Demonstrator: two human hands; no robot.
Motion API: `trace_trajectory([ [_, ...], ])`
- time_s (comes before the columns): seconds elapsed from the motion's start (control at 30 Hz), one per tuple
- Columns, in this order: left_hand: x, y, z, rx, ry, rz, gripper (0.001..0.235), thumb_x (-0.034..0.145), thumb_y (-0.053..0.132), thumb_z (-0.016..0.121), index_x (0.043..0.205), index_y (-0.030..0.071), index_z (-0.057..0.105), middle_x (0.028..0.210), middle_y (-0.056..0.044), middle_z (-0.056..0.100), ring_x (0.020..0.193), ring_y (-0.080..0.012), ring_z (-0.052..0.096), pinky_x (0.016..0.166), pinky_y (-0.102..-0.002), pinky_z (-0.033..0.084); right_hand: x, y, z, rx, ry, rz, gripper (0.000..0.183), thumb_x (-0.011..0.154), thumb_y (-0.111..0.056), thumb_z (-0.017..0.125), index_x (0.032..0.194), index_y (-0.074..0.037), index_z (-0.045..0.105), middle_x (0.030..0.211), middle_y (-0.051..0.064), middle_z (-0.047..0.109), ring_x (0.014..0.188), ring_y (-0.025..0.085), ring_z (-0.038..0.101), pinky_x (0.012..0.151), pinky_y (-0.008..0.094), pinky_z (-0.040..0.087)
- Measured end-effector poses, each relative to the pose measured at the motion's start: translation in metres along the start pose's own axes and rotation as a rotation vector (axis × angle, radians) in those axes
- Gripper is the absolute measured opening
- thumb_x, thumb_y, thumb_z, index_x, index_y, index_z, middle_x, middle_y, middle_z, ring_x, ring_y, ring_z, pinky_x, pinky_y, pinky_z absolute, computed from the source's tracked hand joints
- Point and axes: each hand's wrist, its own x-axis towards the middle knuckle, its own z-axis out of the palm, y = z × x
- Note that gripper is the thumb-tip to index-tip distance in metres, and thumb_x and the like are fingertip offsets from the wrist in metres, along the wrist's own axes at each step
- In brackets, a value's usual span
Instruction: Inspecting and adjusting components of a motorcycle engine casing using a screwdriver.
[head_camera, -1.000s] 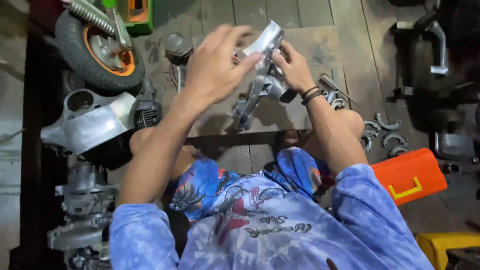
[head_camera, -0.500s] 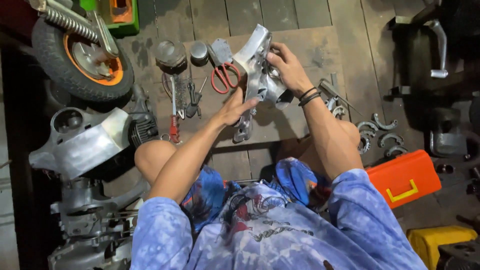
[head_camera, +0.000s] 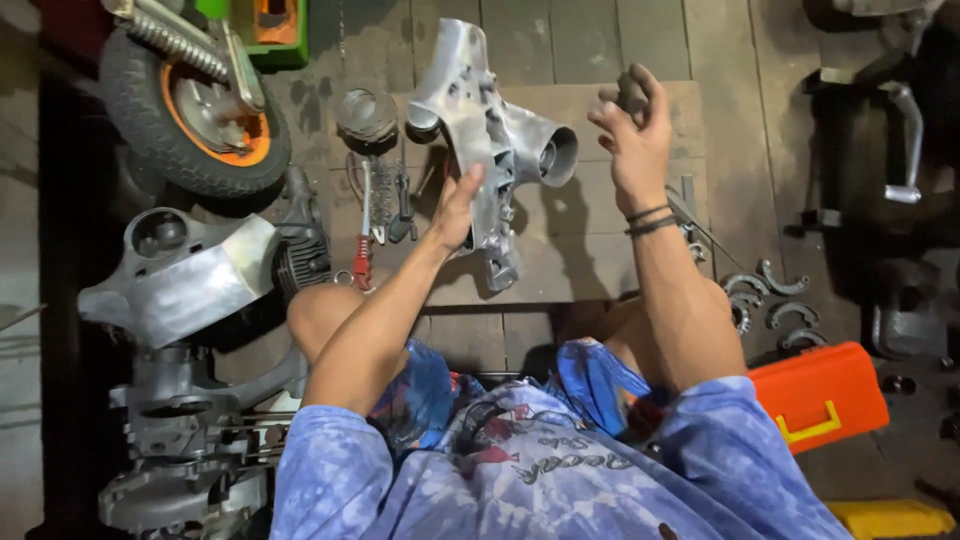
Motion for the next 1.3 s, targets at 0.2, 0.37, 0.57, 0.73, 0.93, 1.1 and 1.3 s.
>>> trace_trajectory([
  [0.2, -0.009, 0.007, -0.033, -0.235, 0.087, 0.184, 0.08, 0.088, 0.069, 0.058, 0.135, 0.004, 0.049, 0.126, -0.012, 0.049, 0.117, -0.0239, 0.046, 0.098, -0.04, 0.038, -0.009, -0.009, 0.0, 0.07, -0.049, 0.075, 0.044, 0.1, -0.037, 0.061, 0.139, -0.019, 0.052, 0.115, 0.004, 0.072, 0.091, 0.019, 0.077, 0.072, 0.025, 0.051],
  [0.37, -0.038, -0.006, -0.049, -0.049, 0.346, 0.263, 0.087, 0.101, 0.068, 0.048, 0.143, -0.008, 0.051, 0.141, -0.027, 0.053, 0.131, -0.031, 0.05, 0.119, -0.053, 0.035, 0.017, 0.043, -0.017, 0.133, -0.067, 0.071, 0.029, 0.107, -0.037, 0.063, 0.124, -0.013, 0.064, 0.086, 0.008, 0.07, 0.078, 0.02, 0.079, 0.069, 0.027, 0.066],
  [0.57, -0.046, -0.024, -0.083, -0.168, -0.091, 0.353, 0.057, 0.113, 0.025, 0.036, 0.145, -0.022, 0.036, 0.15, -0.028, 0.045, 0.145, -0.0232, 0.04, 0.127, -0.023, 0.027, -0.003, 0.013, -0.002, 0.075, -0.071, -0.048, 0.025, 0.102, -0.028, 0.075, 0.116, -0.011, 0.062, 0.09, 0.014, 0.069, 0.076, 0.025, 0.077, 0.071, 0.034, 0.065],
  [0.73, -0.029, -0.061, -0.108, -0.61, -0.07, 0.509, 0.081, 0.091, 0.069, 0.051, 0.137, 0.002, 0.049, 0.119, -0.015, 0.065, 0.105, -0.0266, 0.065, 0.103, -0.05, 0.054, -0.017, -0.002, 0.015, -0.011, -0.109, -0.19, 0.031, 0.104, -0.014, 0.072, 0.124, -0.007, 0.05, 0.108, 0.016, 0.07, 0.083, 0.025, 0.076, 0.073, 0.031, 0.063],
  [0.93, -0.086, 0.087, -0.029, -0.629, 0.311, 0.315, 0.075, 0.089, 0.078, 0.047, 0.124, 0.012, 0.062, 0.106, -0.01, 0.068, 0.092, -0.0219, 0.065, 0.095, -0.042, 0.057, -0.013, 0.007, 0.019, -0.139, -0.135, -0.258, 0.029, 0.104, -0.009, 0.071, 0.125, -0.002, 0.053, 0.108, 0.02, 0.068, 0.085, 0.025, 0.073, 0.073, 0.03, 0.059],
  [1.1, -0.083, 0.087, -0.02, -0.746, 0.348, 0.313, 0.081, 0.086, 0.081, 0.048, 0.123, 0.01, 0.064, 0.107, -0.014, 0.069, 0.093, -0.0258, 0.067, 0.096, -0.047, 0.057, -0.012, 0.011, 0.022, -0.173, -0.154, -0.284, 0.028, 0.104, -0.007, 0.071, 0.126, 0.001, 0.055, 0.106, 0.023, 0.069, 0.083, 0.026, 0.073, 0.073, 0.032, 0.058],
  [1.3, -0.082, 0.092, -0.012, -0.767, 0.404, 0.278, 0.074, 0.087, 0.078, 0.051, 0.121, 0.015, 0.067, 0.106, -0.01, 0.071, 0.098, -0.0237, 0.069, 0.098, -0.045, 0.055, -0.014, 0.005, 0.028, -0.272, -0.151, -0.344, 0.024, 0.103, -0.006, 0.075, 0.123, 0.001, 0.064, 0.094, 0.023, 0.07, 0.071, 0.025, 0.07, 0.064, 0.034, 0.057],
])
